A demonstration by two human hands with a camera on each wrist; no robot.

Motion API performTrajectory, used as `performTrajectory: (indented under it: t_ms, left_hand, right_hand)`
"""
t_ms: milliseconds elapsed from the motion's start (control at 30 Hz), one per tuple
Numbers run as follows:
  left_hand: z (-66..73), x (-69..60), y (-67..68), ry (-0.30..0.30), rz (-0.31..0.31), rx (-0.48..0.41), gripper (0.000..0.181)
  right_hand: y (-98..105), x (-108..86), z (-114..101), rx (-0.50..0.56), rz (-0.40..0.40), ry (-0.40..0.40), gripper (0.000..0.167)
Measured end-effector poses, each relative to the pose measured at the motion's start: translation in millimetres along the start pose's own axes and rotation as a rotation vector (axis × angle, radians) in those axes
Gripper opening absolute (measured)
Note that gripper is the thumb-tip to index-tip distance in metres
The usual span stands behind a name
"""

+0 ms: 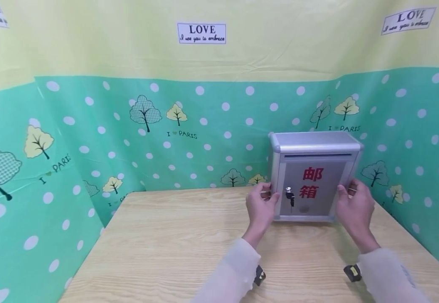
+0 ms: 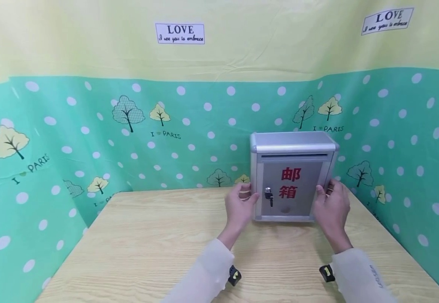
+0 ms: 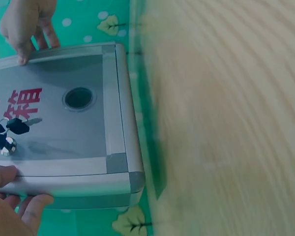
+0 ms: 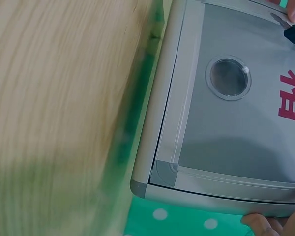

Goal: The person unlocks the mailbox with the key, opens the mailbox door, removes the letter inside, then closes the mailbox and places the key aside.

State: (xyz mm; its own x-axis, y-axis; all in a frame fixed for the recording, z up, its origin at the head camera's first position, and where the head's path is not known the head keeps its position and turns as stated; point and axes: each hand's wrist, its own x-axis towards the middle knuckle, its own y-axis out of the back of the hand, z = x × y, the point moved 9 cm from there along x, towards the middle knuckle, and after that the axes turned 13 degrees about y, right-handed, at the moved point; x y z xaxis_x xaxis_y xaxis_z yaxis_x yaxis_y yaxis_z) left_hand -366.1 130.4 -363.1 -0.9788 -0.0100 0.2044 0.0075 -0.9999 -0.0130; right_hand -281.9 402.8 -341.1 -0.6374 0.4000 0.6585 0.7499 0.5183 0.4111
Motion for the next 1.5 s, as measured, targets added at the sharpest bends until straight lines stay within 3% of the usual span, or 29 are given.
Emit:
performTrajectory:
  t_ms: [167,967,1267,1500]
  left_hand:
    - [4.3,5.1,21.0,-0.033,0.013,0.008,0.027]
    - [13.6,15.4,115.6,-0.070,0.032,0.051,0.028]
    - [7.7,26.3,154.4,-0.057,0.038,0.084,0.027]
    - [-1.6,30.0,177.2,-0.017,0.049,0.131,0.028]
  right_hand:
    - [-13.4,-0.7,-17.7,0.009,-0.011,0.023,0.044]
    - [-75.1,-14.1,-80.3,0.145,-0.021,0.136,0.041]
    - [-108.3,-25.5,-98.3,0.189,0.000,0.167,0.037]
    - [-127.2,-33.0,-111.7,0.204,-0.020,0.162,0.040]
